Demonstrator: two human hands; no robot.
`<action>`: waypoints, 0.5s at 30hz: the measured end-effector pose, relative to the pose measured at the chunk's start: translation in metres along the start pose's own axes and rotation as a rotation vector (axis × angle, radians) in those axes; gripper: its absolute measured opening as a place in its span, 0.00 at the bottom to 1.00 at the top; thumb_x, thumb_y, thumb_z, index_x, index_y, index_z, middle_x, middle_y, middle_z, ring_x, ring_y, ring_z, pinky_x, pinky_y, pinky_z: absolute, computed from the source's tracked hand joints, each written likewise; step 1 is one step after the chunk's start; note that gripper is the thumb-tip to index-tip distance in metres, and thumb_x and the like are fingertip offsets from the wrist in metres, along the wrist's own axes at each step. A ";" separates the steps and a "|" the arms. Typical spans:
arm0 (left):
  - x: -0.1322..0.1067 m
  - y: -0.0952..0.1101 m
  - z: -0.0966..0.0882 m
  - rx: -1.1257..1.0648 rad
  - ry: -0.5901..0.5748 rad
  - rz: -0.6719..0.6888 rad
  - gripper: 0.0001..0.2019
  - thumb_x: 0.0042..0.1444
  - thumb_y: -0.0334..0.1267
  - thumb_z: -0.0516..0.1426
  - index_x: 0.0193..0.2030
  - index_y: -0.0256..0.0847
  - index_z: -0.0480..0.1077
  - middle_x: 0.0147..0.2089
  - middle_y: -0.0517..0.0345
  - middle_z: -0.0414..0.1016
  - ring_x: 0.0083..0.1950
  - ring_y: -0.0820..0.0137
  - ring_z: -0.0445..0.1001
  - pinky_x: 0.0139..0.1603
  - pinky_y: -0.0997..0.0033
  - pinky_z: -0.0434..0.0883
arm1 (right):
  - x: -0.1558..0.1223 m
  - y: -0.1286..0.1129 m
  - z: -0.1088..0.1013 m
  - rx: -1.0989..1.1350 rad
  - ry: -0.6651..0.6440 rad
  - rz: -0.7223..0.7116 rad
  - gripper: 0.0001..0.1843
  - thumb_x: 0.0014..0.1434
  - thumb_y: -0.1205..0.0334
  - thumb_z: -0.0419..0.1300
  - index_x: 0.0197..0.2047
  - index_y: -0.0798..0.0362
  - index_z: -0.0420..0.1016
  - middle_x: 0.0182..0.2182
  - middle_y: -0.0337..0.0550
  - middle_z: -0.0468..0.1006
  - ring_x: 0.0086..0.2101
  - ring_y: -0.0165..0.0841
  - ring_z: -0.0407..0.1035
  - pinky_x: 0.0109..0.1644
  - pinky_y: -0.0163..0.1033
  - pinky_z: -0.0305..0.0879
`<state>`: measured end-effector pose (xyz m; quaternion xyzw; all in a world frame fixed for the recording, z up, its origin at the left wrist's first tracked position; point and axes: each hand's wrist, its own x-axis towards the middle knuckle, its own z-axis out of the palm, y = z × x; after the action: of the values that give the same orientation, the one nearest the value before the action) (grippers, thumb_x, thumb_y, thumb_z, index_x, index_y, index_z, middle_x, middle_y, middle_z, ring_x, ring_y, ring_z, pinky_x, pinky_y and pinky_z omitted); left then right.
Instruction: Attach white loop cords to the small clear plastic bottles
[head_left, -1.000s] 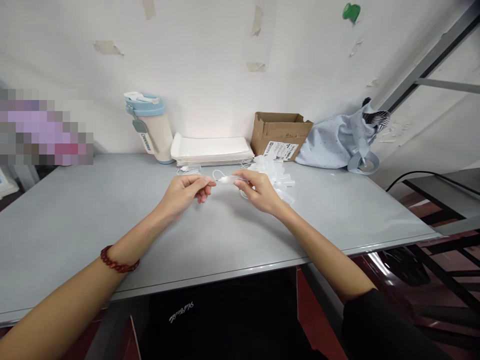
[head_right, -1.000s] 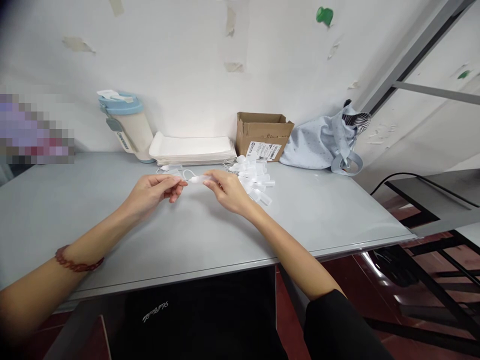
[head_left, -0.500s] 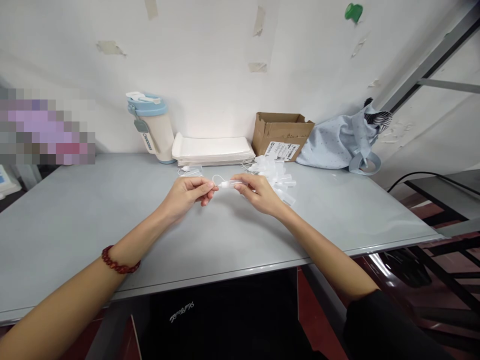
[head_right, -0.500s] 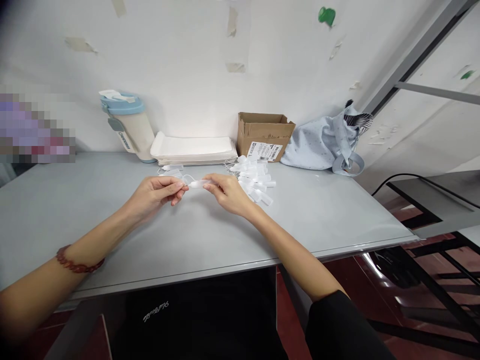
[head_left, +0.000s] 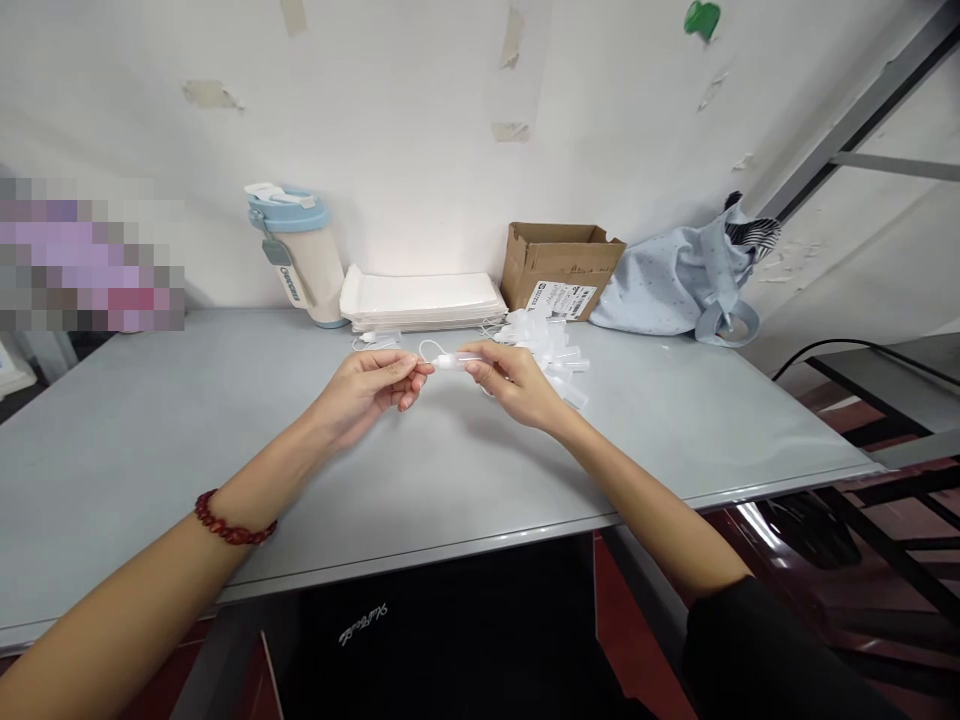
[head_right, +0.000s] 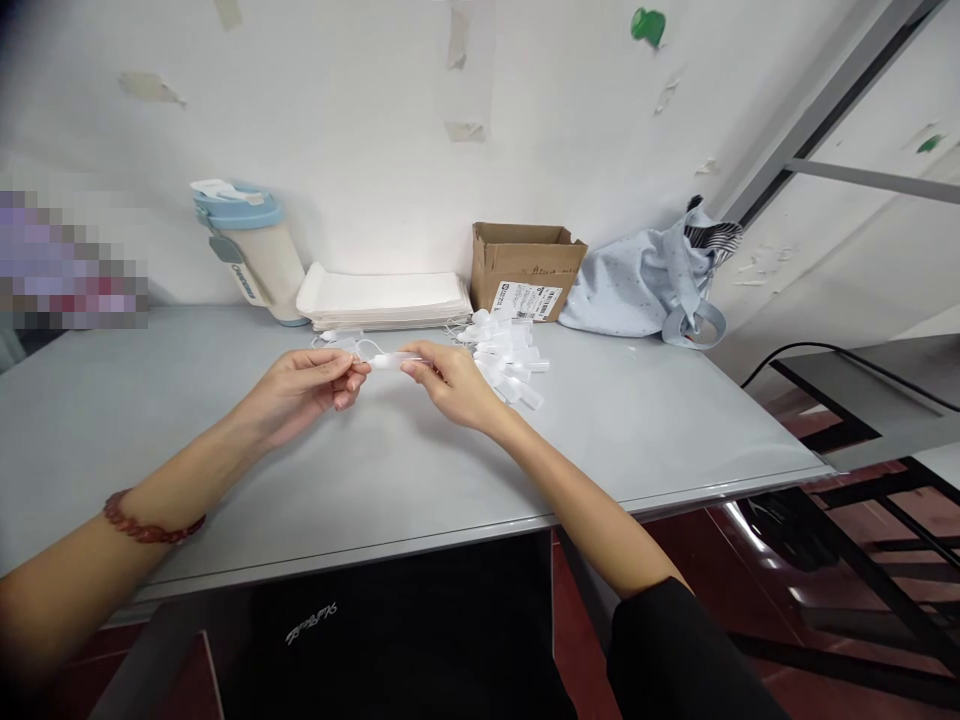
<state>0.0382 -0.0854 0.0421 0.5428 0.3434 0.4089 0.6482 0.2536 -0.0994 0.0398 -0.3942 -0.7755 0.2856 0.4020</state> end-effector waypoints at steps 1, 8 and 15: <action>0.000 0.000 0.000 -0.019 -0.007 -0.012 0.10 0.52 0.42 0.63 0.31 0.34 0.78 0.27 0.57 0.69 0.23 0.78 0.65 0.27 0.75 0.63 | 0.000 0.000 0.000 0.004 0.002 0.003 0.20 0.65 0.51 0.51 0.46 0.58 0.74 0.25 0.38 0.68 0.26 0.27 0.59 0.33 0.34 0.56; -0.001 -0.002 0.002 -0.040 -0.016 -0.030 0.10 0.51 0.42 0.65 0.31 0.35 0.78 0.27 0.58 0.68 0.23 0.79 0.65 0.27 0.76 0.63 | 0.000 0.002 0.000 -0.001 -0.003 -0.006 0.20 0.65 0.50 0.51 0.45 0.58 0.73 0.24 0.37 0.67 0.26 0.27 0.58 0.32 0.34 0.56; -0.001 -0.005 0.004 -0.020 0.002 -0.023 0.11 0.50 0.44 0.65 0.31 0.36 0.78 0.27 0.59 0.67 0.23 0.78 0.64 0.27 0.76 0.62 | -0.001 0.003 0.002 -0.043 0.005 -0.017 0.17 0.65 0.55 0.51 0.44 0.57 0.74 0.26 0.38 0.69 0.26 0.26 0.59 0.32 0.33 0.57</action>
<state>0.0418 -0.0881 0.0381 0.5318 0.3460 0.4053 0.6581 0.2535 -0.0988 0.0362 -0.3968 -0.7838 0.2646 0.3978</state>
